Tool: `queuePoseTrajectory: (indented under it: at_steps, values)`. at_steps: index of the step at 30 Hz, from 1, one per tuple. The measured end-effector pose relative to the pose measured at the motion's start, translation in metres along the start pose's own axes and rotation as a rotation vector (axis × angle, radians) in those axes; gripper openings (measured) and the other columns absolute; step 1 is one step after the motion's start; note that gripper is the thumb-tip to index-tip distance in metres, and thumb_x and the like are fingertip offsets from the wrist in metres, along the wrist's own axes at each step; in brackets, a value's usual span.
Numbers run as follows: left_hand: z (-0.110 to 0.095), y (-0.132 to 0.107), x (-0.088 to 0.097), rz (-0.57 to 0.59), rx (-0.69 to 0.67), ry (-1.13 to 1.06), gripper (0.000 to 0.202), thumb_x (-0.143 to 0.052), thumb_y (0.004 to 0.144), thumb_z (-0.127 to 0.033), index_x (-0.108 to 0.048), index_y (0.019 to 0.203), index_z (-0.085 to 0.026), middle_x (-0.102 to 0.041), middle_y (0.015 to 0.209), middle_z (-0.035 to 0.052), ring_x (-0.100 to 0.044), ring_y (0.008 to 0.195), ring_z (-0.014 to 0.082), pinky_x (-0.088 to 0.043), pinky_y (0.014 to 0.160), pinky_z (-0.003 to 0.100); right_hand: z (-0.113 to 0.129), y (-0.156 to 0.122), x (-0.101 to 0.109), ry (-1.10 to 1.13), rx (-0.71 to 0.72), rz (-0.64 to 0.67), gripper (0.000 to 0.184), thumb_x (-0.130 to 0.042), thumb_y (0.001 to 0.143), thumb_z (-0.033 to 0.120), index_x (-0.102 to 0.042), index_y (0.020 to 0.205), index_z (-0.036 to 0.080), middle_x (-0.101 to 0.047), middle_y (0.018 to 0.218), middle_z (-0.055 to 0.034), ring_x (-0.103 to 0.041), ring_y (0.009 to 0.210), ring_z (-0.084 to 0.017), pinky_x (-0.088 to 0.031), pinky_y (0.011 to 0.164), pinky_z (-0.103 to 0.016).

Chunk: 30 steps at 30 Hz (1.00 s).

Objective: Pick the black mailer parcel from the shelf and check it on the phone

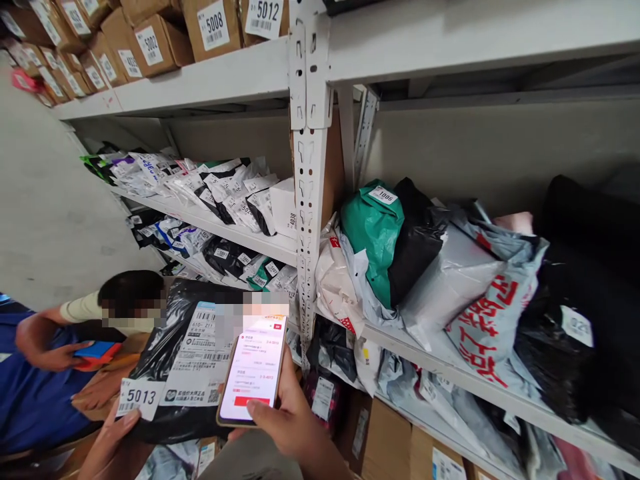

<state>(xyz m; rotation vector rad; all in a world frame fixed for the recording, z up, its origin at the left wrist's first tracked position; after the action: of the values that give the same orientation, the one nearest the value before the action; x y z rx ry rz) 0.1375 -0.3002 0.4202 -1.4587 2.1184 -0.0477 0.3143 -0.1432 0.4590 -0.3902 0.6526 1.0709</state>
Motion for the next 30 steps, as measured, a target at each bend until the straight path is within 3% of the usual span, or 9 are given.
queuePoseTrajectory:
  at_steps: [8,17,23,27,30]
  values:
    - [0.014,0.016,0.012,-0.054,0.007,0.001,0.086,-0.087,0.037,-0.037,-0.063,0.120,-0.032,-0.077,0.090,0.0037,-0.070,0.091,0.0370,-0.058,0.084,0.048,0.014,0.004,0.003,0.014,0.049,0.016,0.101,-0.075,0.076,0.031,-0.001,0.145,0.028,-0.060,0.127,-0.0160,-0.064,0.107,-0.028,-0.060,0.061,-0.030]
    - [0.009,0.004,-0.015,0.059,-0.012,0.049,0.071,-0.083,0.053,-0.039,-0.064,0.121,-0.032,-0.076,0.097,0.0054,-0.060,0.113,0.0405,-0.054,0.091,0.054,0.017,0.002,0.013,0.004,0.021,0.005,0.111,-0.074,0.078,0.032,0.015,0.145,0.029,-0.063,0.122,-0.0160,-0.063,0.107,-0.029,-0.059,0.063,-0.033]
    - [0.014,0.007,-0.020,0.051,0.007,0.047,0.066,-0.083,0.051,-0.039,-0.067,0.115,-0.028,-0.077,0.093,0.0064,-0.061,0.111,0.0415,-0.054,0.091,0.055,0.022,-0.001,0.014,0.011,0.025,0.005,0.110,-0.074,0.078,0.033,0.013,0.145,0.029,-0.061,0.124,-0.0163,-0.063,0.109,-0.029,-0.058,0.062,-0.031]
    - [0.016,0.009,-0.021,0.035,0.008,0.052,0.067,-0.083,0.050,-0.040,-0.067,0.115,-0.028,-0.077,0.090,0.0063,-0.063,0.107,0.0410,-0.054,0.090,0.054,0.028,-0.003,0.013,-0.011,0.016,0.014,0.100,-0.073,0.079,0.034,0.001,0.146,0.026,-0.064,0.120,-0.0155,-0.065,0.105,-0.027,-0.058,0.065,-0.031]
    - [0.017,0.008,-0.023,0.034,0.007,0.043,0.069,-0.083,0.051,-0.039,-0.065,0.117,-0.030,-0.077,0.088,0.0046,-0.065,0.104,0.0390,-0.054,0.091,0.051,0.031,-0.003,0.013,-0.018,0.030,0.030,0.102,-0.072,0.079,0.034,0.004,0.146,0.026,-0.065,0.118,-0.0156,-0.065,0.104,-0.027,-0.058,0.065,-0.032]
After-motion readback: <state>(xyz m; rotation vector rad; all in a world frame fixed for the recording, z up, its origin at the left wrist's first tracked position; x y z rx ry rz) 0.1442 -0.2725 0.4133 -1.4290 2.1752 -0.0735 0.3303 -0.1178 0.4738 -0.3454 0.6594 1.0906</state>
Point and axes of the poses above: each hand's wrist, its own y-axis towards the middle knuckle, its own x-axis out of the back of the hand, z = x × y, the point moved 9 cm from there along y, towards the middle knuckle
